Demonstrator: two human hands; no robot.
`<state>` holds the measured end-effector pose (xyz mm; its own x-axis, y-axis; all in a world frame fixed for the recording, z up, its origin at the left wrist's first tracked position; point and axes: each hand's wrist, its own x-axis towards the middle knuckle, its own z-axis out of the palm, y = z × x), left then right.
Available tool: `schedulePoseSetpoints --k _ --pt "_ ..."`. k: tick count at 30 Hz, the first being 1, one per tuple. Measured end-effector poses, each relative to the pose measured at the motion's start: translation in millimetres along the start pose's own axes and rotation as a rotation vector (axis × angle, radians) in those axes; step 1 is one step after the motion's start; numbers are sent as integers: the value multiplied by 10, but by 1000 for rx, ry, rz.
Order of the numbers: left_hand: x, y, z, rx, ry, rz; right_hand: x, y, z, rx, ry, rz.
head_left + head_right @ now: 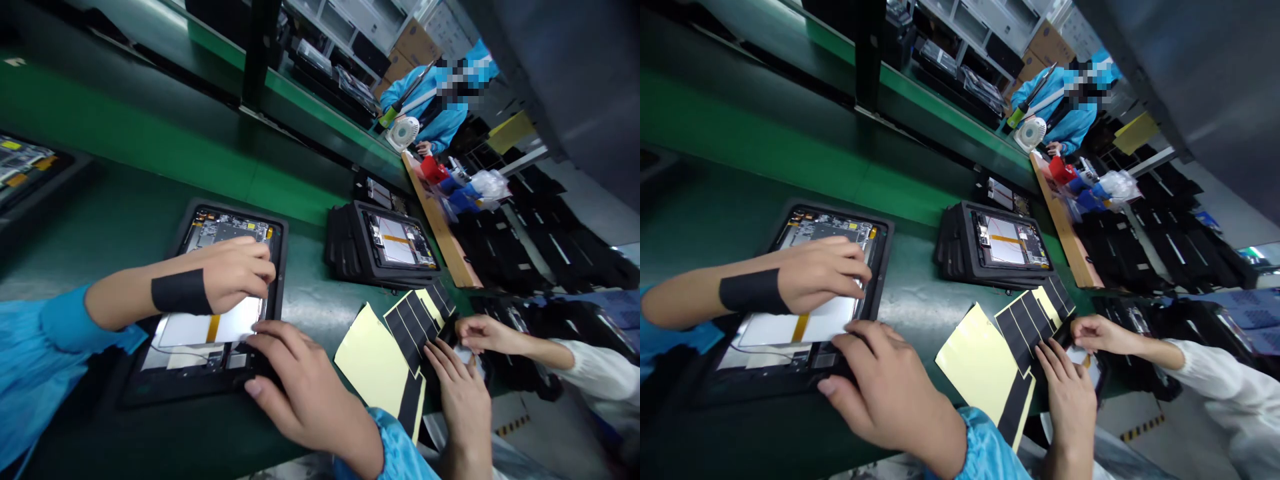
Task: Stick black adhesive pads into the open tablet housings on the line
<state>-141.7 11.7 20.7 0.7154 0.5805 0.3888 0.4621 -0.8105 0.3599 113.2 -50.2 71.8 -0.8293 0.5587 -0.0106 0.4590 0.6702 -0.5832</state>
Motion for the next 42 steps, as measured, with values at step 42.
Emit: schedulePoseSetpoints --k 42 --pt "122 -175 271 -13 135 -156 -59 333 189 -286 227 -450"
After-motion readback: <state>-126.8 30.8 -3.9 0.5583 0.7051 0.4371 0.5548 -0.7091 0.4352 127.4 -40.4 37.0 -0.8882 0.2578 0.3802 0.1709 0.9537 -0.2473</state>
